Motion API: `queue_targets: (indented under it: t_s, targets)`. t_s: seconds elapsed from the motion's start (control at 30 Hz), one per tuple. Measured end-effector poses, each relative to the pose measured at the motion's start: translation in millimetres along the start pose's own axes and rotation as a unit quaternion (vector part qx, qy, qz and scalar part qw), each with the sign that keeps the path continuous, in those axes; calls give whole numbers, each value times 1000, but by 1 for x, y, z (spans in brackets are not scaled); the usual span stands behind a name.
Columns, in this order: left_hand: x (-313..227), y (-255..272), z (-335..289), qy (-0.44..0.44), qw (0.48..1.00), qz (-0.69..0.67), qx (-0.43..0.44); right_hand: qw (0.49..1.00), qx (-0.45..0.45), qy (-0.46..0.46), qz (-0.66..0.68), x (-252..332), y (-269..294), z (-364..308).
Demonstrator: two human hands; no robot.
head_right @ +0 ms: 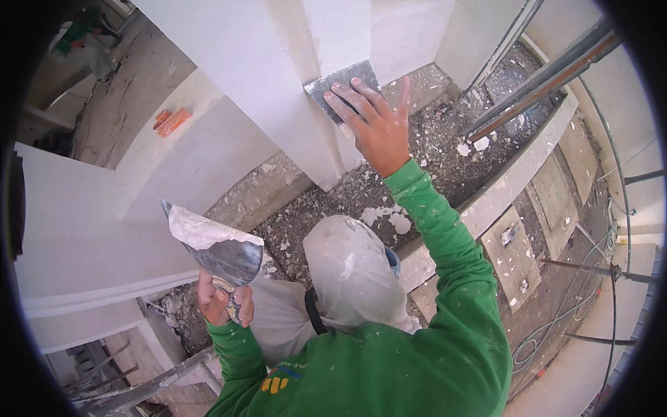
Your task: The person applies white plaster to a wall corner using a trowel and a smaller orange tool. They scoop plaster from a hawk and smooth the surface on the wall.
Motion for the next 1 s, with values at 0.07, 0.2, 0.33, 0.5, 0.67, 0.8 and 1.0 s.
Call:
queue_targets:
  t_s: [0.07,0.2,0.33,0.5,0.67,0.8,1.0]
  targets:
    - [0,0,-3,4,1000,-5,-3,1000,18,7,-1,2,-15,-21]
    - [3,-2,-2,-6,1000,0,24,998,54,20,-4,-4,-42,-59]
    - [6,-12,-5,-11,999,-15,50,995,94,20,15,-3,-37,-78]
    - [16,-26,-5,55,988,-95,104,903,-36,-33,427,49,72,-38]
    - [14,-42,-2,97,986,-93,97,753,-19,0,658,111,119,-24]
    - [-9,-33,-11,-7,982,-93,164,848,162,-4,505,82,77,-20]
    - [-15,-24,-18,-35,996,-24,78,926,-98,-152,332,37,52,19]
Point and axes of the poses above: each hand's wrist, its own z-axis towards the middle knuckle, its own y-axis out of the back of the hand, x = y × z, the point moved 4 cm from there along z, towards the middle knuckle, and after that the axes turned 4 degrees about -x, right-handed, at the moved point
